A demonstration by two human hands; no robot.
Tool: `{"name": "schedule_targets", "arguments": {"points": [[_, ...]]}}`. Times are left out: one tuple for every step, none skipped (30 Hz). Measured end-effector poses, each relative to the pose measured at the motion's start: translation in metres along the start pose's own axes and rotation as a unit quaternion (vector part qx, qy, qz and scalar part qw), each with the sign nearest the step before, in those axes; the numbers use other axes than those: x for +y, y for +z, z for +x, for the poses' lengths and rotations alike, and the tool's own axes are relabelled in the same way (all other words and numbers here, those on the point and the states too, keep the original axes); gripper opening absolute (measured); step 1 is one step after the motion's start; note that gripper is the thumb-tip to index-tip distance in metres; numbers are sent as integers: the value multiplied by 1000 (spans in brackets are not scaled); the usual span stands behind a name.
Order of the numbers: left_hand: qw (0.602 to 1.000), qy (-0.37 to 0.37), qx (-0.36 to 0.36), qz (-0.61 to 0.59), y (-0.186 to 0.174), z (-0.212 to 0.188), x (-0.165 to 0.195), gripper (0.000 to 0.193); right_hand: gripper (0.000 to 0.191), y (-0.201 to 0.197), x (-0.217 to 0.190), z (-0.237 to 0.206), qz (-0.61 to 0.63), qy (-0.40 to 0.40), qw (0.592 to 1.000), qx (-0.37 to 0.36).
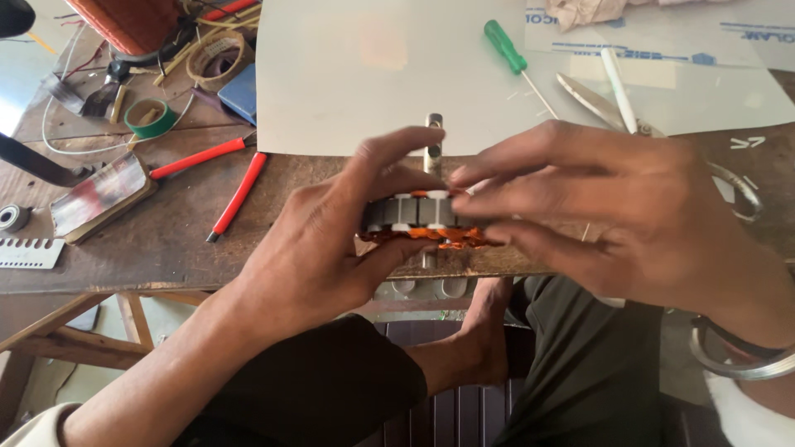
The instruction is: The person inserts small white plastic spacers into the slots of a laminated core assembly with copper windings. They use a metal rod to push the spacers into place and adjust the alignment of the core segments.
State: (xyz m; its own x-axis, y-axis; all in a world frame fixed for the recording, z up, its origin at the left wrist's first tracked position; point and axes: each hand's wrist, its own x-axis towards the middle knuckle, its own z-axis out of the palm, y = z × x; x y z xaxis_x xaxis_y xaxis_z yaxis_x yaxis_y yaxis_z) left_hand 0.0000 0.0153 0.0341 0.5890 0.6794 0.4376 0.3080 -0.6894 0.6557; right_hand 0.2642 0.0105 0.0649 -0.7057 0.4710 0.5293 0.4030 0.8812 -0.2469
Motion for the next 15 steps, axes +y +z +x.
{"name": "schedule_targets", "arguments": {"points": [[1000,2,3,-2,-2,-2,0,76,28,0,-3,4,-14,-2,1000,5],[1000,-13,1,-3,-2,-2,0,76,27,-1,-5,8,-28,-8,1000,10],[1000,-28,0,-3,-2,-1,-2,75,26,-1,-7,12,-42,-14,999,16],[999,-41,-2,-5,-2,-1,-3,75,26,-2,-7,15,-68,-27,997,4],[1000,-3,10,4,-3,-1,-5,76,26,-5,-7,18,-96,-39,995,-8],[999,36,21,12,-2,1,-7,77,26,-8,-5,20,-123,-49,991,-21],[996,75,31,19,-1,2,-9,78,25,-10,-3,21,-131,-61,989,-25],[997,73,28,21,-1,4,-10,79,25,-13,0,21,-139,-73,987,-28],[997,69,26,24,-1,4,-11,79,24,-14,2,22,-145,-87,985,-32],[997,65,23,28,-1,4,-12,80,24,-15,5,22,-130,-84,987,-41],[998,58,23,25,-2,4,-13,80,23,-16,8,23,-114,-81,989,-48],[998,51,21,21,-2,4,-13,80,23,-16,10,24,-99,-78,990,-56],[999,45,20,17,-2,3,-14,80,22,-17,11,25,-111,-97,986,-71],[998,49,20,16,-2,3,-14,79,22,-19,12,27,-123,-116,982,-86],[998,52,19,15,-2,3,-14,79,22,-20,12,28,-135,-134,977,-101]]}}
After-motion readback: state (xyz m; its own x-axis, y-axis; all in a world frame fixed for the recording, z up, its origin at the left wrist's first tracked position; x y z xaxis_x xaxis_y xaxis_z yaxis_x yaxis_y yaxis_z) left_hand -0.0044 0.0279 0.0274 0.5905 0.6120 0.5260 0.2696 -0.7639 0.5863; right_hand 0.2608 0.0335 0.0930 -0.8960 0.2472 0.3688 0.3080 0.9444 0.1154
